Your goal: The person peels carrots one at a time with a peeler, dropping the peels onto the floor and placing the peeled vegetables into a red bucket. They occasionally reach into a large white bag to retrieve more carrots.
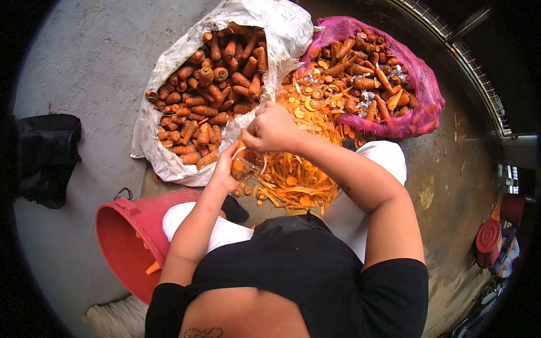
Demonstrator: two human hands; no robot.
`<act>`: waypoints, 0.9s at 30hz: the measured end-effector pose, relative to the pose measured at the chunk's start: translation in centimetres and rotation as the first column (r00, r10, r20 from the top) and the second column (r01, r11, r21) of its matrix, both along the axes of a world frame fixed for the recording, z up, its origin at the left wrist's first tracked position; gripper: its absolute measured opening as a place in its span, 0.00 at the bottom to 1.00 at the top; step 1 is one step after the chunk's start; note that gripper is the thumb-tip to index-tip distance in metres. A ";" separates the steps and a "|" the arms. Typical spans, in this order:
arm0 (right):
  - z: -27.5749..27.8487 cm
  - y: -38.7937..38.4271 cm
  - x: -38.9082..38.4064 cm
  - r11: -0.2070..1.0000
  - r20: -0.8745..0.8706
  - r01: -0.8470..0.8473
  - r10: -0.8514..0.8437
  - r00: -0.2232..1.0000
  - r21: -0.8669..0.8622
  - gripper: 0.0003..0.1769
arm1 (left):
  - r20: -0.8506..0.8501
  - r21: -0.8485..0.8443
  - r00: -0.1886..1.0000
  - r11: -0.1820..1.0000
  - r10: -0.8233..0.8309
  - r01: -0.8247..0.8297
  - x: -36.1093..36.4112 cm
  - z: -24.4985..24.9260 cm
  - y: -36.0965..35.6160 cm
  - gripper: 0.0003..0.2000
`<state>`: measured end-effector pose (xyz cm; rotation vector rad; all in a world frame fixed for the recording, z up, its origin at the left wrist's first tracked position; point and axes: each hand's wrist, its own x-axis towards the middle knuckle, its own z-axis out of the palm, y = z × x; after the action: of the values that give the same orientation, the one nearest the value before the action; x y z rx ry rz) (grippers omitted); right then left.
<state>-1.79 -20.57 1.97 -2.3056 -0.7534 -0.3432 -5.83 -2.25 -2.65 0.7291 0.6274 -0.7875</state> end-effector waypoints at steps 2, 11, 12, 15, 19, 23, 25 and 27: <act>-0.1 0.4 -0.3 1.000 0.019 -0.031 0.031 0.999 -0.003 0.17 | -0.026 0.011 0.999 0.999 -0.032 0.032 0.1 0.9 -0.7 0.17; -0.5 0.2 -0.4 0.997 0.028 -0.072 0.072 0.997 0.001 0.17 | 0.020 -0.112 0.993 0.987 -0.115 0.117 -0.4 1.7 -1.0 0.18; -0.5 0.1 -0.3 0.999 0.014 -0.050 0.050 0.999 -0.003 0.17 | 0.035 -0.069 0.993 0.991 -0.114 0.116 -0.4 2.0 -1.2 0.19; -0.7 -1.1 1.0 0.998 0.035 0.045 -0.044 0.998 -0.036 0.18 | 0.094 -0.008 0.983 0.987 -0.156 0.158 -0.8 2.8 -1.1 0.19; -1.5 -2.1 1.5 0.986 0.018 0.124 -0.123 0.992 -0.107 0.16 | 0.166 -0.078 0.957 0.965 -0.236 0.252 -1.8 2.1 -0.3 0.19; -1.8 -3.0 2.7 0.966 -0.016 0.229 -0.232 0.972 -0.120 0.21 | 0.184 -0.087 0.951 0.959 -0.249 0.269 -1.7 2.6 0.1 0.20; -2.6 -4.5 3.8 0.908 0.028 0.300 -0.305 0.952 -0.291 0.20 | 0.204 -0.083 0.927 0.938 -0.314 0.336 -1.9 3.7 0.2 0.21; -2.7 -5.7 4.4 0.825 -0.141 0.367 -0.463 0.875 -0.429 0.23 | 0.207 -0.098 0.922 0.931 -0.327 0.353 -2.0 4.0 0.3 0.21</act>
<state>2.62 -26.29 -0.70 -2.8298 -0.1890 -0.1008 -7.82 -1.92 1.39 0.7894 0.2743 -1.0574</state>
